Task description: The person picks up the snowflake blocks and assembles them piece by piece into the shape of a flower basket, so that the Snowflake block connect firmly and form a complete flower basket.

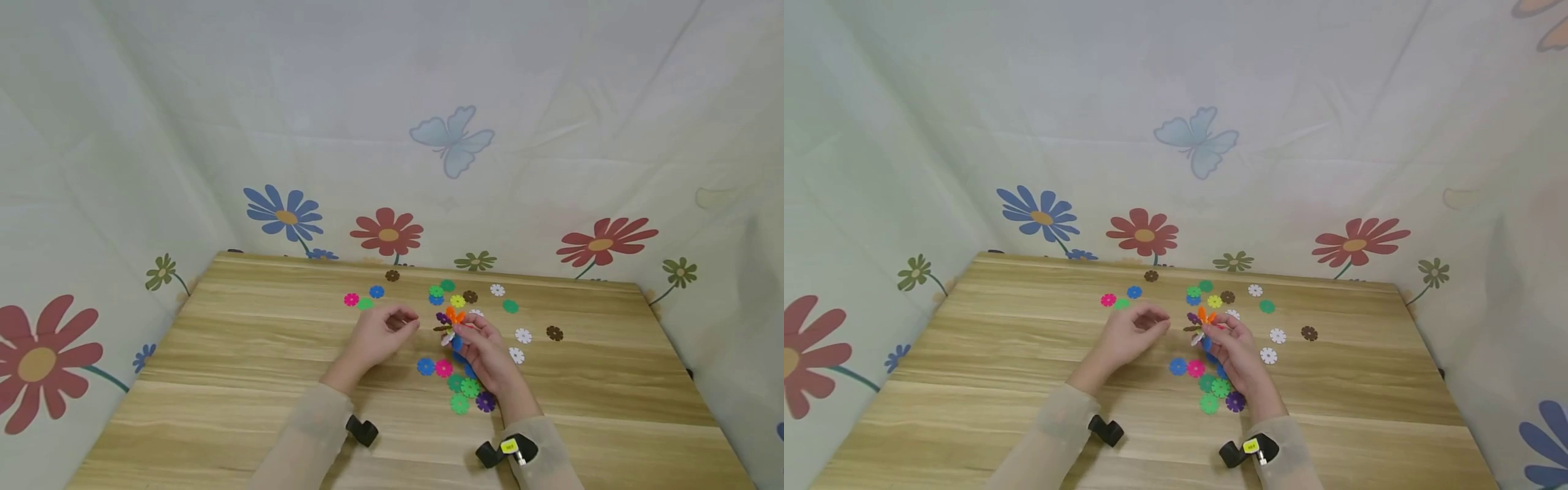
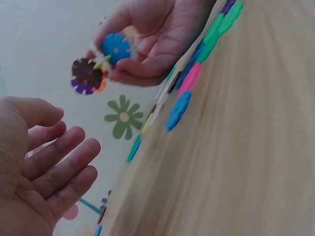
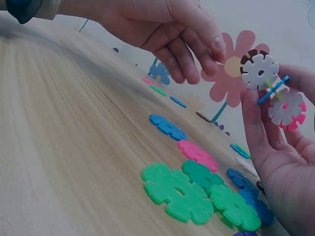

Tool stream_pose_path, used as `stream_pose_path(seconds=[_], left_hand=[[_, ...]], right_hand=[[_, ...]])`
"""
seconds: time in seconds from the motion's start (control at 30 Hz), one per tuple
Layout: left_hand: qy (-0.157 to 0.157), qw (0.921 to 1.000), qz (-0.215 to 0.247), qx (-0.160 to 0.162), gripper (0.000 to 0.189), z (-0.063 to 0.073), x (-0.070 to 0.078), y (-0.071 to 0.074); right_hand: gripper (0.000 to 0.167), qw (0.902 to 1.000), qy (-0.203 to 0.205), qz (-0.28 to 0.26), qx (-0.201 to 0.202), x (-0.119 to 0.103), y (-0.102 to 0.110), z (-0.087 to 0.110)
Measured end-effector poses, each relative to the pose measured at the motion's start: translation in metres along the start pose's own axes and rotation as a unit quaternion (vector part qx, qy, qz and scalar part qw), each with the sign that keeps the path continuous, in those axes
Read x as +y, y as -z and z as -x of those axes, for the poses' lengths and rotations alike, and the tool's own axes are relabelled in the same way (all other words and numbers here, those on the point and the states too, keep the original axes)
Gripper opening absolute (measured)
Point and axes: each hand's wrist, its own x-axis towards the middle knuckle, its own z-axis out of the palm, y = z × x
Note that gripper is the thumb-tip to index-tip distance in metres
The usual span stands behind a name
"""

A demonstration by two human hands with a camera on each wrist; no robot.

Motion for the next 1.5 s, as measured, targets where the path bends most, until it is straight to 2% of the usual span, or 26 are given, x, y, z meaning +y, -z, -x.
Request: stream_pose_path(seconds=[0.17,0.37,0.53,0.67,0.8,0.9,0.97,1.17,1.33,1.5], left_hand=[[0.042,0.9987,-0.009,0.027,0.011,-0.001,-0.009,0.02],[0.07,0.9946,-0.006,0.077,0.012,-0.003,-0.022,0.044],[0.069,0.9913,-0.011,0.112,0.019,-0.003,-0.039,0.064],[0.068,0.9896,-0.051,0.116,0.029,-0.003,-0.056,0.074],[0.084,0.9857,-0.116,0.089,0.04,-0.002,-0.067,0.077],[0.092,0.9806,-0.164,0.056,0.049,-0.002,-0.071,0.075],[0.094,0.9772,-0.185,0.046,0.053,-0.001,-0.073,0.073],[0.098,0.9758,-0.187,0.056,0.049,0.0,-0.076,0.073],[0.123,0.9728,-0.185,0.066,0.042,-0.001,-0.075,0.076],[0.146,0.9682,-0.19,0.072,0.034,-0.002,-0.071,0.078]], right_hand=[[0.01,1.0,-0.004,0.0,0.008,-0.001,-0.001,0.001],[0.017,0.9998,-0.012,0.011,0.008,-0.001,-0.002,0.001],[0.019,0.9997,-0.018,0.006,0.015,0.0,-0.003,0.001],[0.016,0.9995,-0.02,0.003,0.024,0.001,-0.002,0.0],[0.015,0.9993,-0.024,0.002,0.028,0.001,-0.002,0.0],[0.015,0.9993,-0.025,-0.002,0.029,0.001,-0.003,0.0],[0.015,0.9993,-0.022,-0.003,0.029,0.002,-0.003,0.0],[0.013,0.9997,-0.013,-0.006,0.019,0.002,-0.004,0.001],[0.013,0.9998,-0.012,0.001,0.017,0.001,-0.003,0.001],[0.015,0.9999,-0.002,-0.012,-0.01,0.001,-0.002,0.001]])
